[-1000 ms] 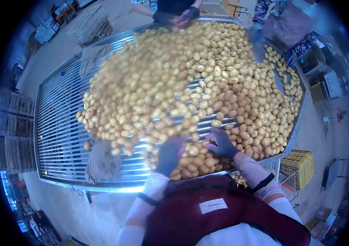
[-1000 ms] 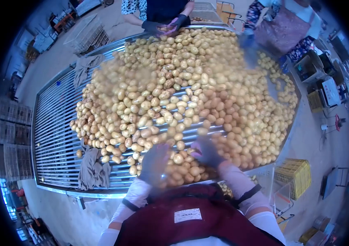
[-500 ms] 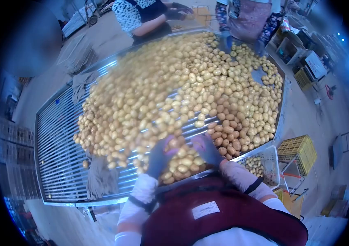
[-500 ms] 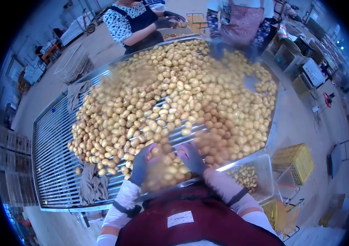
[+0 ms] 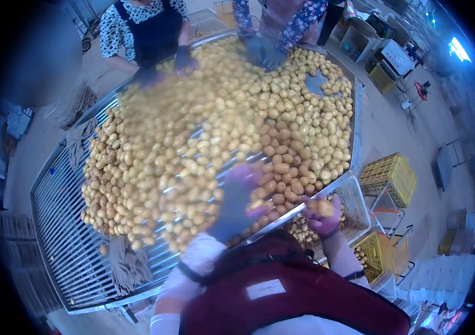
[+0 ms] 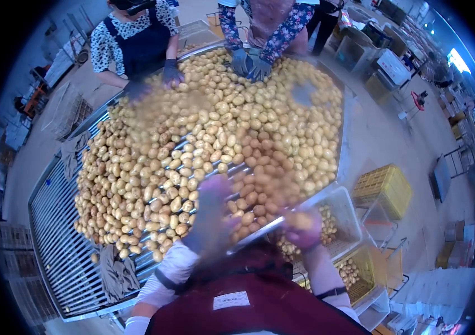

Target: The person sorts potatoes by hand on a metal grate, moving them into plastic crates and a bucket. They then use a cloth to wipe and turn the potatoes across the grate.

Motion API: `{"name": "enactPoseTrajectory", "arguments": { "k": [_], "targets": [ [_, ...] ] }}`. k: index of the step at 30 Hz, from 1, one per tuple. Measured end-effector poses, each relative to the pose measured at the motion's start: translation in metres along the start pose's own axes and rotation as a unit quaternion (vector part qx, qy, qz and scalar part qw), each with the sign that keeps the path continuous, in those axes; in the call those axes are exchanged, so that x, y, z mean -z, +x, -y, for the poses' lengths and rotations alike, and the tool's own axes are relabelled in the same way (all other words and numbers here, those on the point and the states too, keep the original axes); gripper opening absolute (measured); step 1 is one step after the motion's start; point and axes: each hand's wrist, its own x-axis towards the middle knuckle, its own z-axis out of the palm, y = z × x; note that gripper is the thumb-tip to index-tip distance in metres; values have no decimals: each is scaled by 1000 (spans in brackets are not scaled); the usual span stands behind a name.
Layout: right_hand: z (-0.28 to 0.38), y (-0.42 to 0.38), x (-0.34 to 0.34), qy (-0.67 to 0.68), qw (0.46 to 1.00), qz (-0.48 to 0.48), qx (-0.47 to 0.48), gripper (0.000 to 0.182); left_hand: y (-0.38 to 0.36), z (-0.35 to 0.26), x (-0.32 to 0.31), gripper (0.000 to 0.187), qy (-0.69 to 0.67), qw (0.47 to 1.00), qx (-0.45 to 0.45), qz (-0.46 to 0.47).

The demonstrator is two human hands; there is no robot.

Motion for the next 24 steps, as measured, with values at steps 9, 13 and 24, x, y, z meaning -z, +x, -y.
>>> {"name": "enactPoseTrajectory", "arguments": {
  "k": [9,13,24],
  "targets": [
    [-76,-281,137,497,694,-519,-27,57,-195,128,73,75,188,920,292,-183],
    [-119,-273,137,200,601,-754,-173,50,-265,125,70,90,245,899,360,-49],
    [1,139,-85,-547,820,-66,156,88,-169,100,-11,103,3,948,311,-71]
  ]
}}
